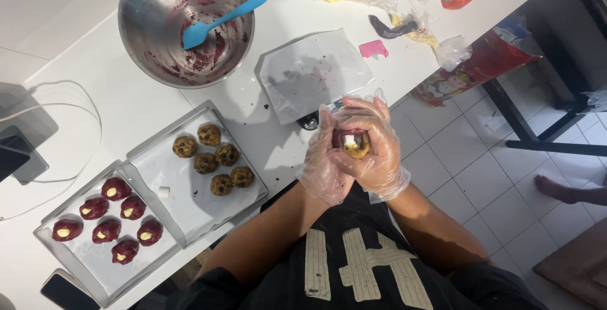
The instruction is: Shaping dough into balls, adding filling, and placing them on a baking tray for baking.
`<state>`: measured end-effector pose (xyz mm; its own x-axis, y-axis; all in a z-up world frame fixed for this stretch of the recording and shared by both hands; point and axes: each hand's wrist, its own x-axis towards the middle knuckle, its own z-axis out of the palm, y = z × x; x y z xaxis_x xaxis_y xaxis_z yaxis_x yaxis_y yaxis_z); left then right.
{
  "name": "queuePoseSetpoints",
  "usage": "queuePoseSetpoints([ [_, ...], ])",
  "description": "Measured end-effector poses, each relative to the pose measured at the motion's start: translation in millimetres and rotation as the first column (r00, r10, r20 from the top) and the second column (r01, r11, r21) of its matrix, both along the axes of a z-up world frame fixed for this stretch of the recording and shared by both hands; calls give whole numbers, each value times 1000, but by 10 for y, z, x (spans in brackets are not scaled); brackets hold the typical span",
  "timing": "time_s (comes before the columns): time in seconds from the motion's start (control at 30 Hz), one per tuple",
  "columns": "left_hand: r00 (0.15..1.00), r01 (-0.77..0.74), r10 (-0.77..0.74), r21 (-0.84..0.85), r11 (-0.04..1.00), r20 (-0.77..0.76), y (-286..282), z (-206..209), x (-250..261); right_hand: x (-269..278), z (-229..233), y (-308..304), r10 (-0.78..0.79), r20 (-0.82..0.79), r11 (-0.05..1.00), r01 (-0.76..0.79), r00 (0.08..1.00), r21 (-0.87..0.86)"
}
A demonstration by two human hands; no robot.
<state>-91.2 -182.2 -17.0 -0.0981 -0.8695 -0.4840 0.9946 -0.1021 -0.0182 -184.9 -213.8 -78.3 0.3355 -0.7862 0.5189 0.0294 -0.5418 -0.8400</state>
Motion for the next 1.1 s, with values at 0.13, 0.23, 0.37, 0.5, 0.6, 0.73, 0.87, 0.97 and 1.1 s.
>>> queuePoseSetpoints([
  [0.13, 999, -16, 18, -32, 999, 40, -16, -8, -2, -7, 116, 17, -5, -12, 1000, 5, 1000, 1],
  [0.23, 997, -21, 25, -56, 998, 69, -34, -44, -3, 46, 6, -5, -56, -30, 997, 54, 998, -54],
  [0.37, 993, -44, 52, -76, 996, 105, -41, -149, 15, 60, -53, 11, -139, -59, 988, 135, 989, -77],
  [0.5, 987, -64, 78, -102, 993, 140, -8, -184, 26, 47, -12, 36, -132, -68, 985, 123, 989, -123],
  [0.6, 982, -79, 97, -115, 990, 163, 72, -167, 18, 69, -8, 27, -155, -103, 981, 142, 983, -129],
  [0.73, 973, -99, 126, -142, 985, 195, 173, -181, 20, 110, -55, 1, -157, -113, 975, 136, 981, -176],
  [0.87, 961, -114, 156, -185, 976, 230, 260, -194, 43, 48, 4, 67, -141, -117, 983, 126, 983, -133],
  [0.97, 953, -104, 163, -231, 967, 254, 301, -198, 64, 59, 54, 94, -248, -214, 960, 211, 945, -184],
  [1.1, 961, 80, 33, -386, 919, 276, 212, -684, -11, 89, 53, 64, -307, -259, 927, 225, 916, -301],
])
